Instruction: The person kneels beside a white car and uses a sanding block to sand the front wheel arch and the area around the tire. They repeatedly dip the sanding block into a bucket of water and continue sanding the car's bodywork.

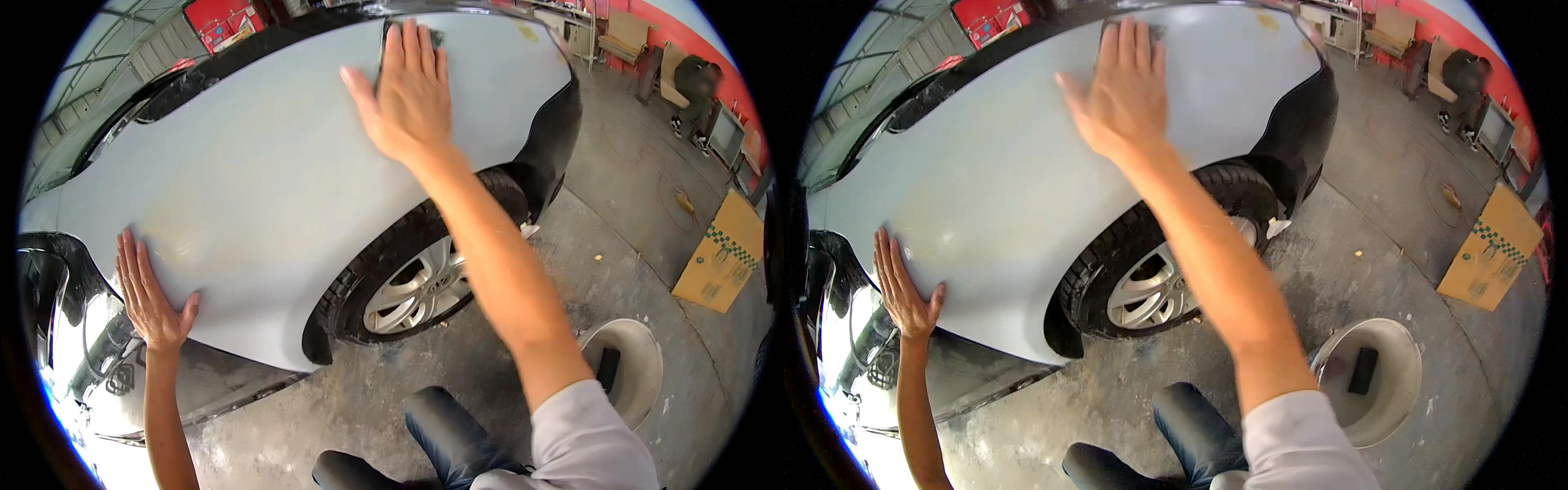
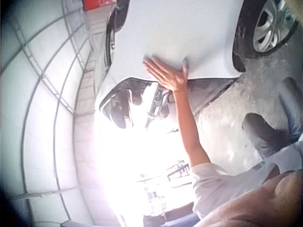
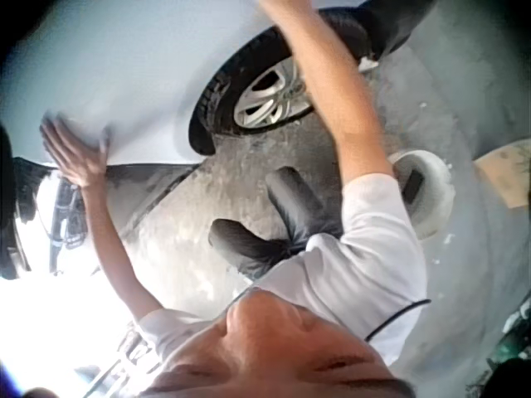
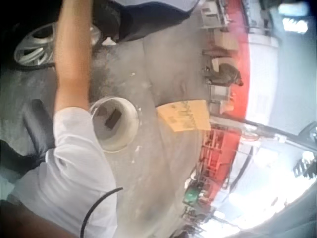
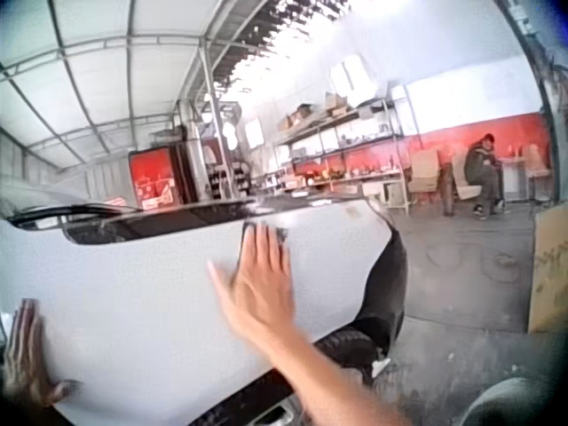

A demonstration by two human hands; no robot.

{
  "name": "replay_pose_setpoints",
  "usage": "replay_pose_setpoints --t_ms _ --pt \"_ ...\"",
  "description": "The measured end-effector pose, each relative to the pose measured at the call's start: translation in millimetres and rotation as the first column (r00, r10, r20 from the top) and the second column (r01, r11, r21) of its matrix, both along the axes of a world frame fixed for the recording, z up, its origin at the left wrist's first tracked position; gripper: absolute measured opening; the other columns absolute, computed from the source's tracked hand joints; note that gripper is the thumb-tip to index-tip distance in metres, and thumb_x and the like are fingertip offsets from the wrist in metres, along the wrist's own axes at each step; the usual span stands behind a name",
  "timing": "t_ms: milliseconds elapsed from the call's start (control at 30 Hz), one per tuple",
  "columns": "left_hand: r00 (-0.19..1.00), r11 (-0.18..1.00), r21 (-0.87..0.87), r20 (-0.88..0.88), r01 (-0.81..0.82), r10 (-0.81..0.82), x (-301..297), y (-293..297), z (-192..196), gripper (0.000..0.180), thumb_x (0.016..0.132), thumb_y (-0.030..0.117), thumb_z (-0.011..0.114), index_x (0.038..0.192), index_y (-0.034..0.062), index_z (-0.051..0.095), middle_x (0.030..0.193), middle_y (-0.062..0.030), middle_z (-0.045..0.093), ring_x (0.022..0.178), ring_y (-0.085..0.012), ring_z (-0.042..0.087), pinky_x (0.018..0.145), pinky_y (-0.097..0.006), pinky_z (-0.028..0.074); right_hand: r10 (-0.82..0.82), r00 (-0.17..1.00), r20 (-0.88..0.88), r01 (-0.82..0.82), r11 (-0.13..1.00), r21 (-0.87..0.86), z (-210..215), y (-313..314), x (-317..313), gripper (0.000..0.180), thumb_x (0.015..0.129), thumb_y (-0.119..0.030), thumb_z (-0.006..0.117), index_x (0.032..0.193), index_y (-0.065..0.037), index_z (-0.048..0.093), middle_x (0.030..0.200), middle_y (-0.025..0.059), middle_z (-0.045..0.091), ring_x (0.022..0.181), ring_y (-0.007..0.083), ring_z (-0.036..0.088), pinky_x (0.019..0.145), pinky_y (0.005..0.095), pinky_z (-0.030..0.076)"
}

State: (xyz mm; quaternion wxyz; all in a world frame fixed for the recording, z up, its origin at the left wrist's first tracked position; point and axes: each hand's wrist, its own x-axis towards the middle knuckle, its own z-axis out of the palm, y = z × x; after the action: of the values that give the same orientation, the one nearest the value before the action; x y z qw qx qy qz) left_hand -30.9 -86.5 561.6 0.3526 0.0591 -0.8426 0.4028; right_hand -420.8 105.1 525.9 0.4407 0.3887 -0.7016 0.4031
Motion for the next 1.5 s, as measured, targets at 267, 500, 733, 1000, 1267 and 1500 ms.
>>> replay_pose_setpoints --t_ms 267,500,733,1000,1267,1500 --pt "1.000 0.999 -0.036 0.013 0.014 -0.014 -2 -3 0 0.093 0.098 0.066 0.046 0.159 -0.0017 0.028 0.165 -0.0257 0.029 0.153 -0.0440 0.028 0.124 -0.056 0.024 0.345 0.938 -0.020 -0.325 0.901 0.287 -84 13 94 0.096 0.094 -0.058 0.059 0.159 0.005 0.026 0.166 0.0263 0.024 0.156 0.0390 0.021 0.127 0.0558 0.012" --pt "1.000 0.999 -0.045 0.020 0.009 -0.008 -3 -2 4 0.093 0.098 0.067 0.044 0.161 0.0003 0.027 0.165 -0.0250 0.028 0.153 -0.0433 0.027 0.124 -0.056 0.022 -0.085 0.944 0.320 0.113 0.991 -0.070 -85 35 20 0.092 0.103 -0.058 0.042 0.158 0.012 0.019 0.166 0.0334 0.017 0.157 0.0431 0.011 0.127 0.0558 0.009" --pt "1.000 0.999 -0.044 0.028 0.002 -0.001 -10 -2 0 0.094 0.098 0.067 0.045 0.160 -0.0015 0.026 0.165 -0.0263 0.027 0.153 -0.0450 0.027 0.123 -0.058 0.024 0.205 0.977 -0.059 -0.188 0.958 0.219 -158 -15 148 0.096 0.099 -0.065 0.043 0.157 0.010 0.026 0.166 0.0324 0.014 0.157 0.0462 0.010 0.124 0.0605 0.016" --pt "1.000 0.998 -0.057 0.029 0.000 0.001 1 0 2 0.093 0.098 0.068 0.044 0.160 0.0003 0.027 0.165 -0.0243 0.028 0.152 -0.0447 0.028 0.124 -0.057 0.024 -0.068 0.919 0.388 0.199 0.930 -0.309 -73 13 33 0.087 0.104 -0.054 0.041 0.154 0.016 0.025 0.163 0.0360 0.020 0.154 0.0484 0.016 0.126 0.0579 0.011" --pt "0.998 0.998 -0.046 0.029 0.053 -0.051 -15 -5 -1 0.090 0.100 0.064 0.046 0.162 0.0028 0.022 0.166 -0.0234 0.026 0.154 -0.0433 0.025 0.124 -0.057 0.022 0.244 0.943 -0.224 -0.188 0.951 0.245 -201 -65 227 0.069 0.106 -0.051 0.041 0.154 -0.001 0.038 0.166 0.0206 0.028 0.153 0.0366 0.027 0.120 0.0560 0.027" --pt "0.999 0.993 -0.115 0.042 0.018 -0.013 3 -14 4 0.093 0.099 0.067 0.042 0.162 0.0010 0.022 0.166 -0.0238 0.027 0.154 -0.0427 0.026 0.125 -0.057 0.020 0.110 0.925 0.365 -0.048 0.984 -0.174 -99 9 90 0.088 0.105 -0.049 0.045 0.157 0.015 0.013 0.165 0.0371 0.006 0.156 0.0491 0.005 0.125 0.0589 0.008"
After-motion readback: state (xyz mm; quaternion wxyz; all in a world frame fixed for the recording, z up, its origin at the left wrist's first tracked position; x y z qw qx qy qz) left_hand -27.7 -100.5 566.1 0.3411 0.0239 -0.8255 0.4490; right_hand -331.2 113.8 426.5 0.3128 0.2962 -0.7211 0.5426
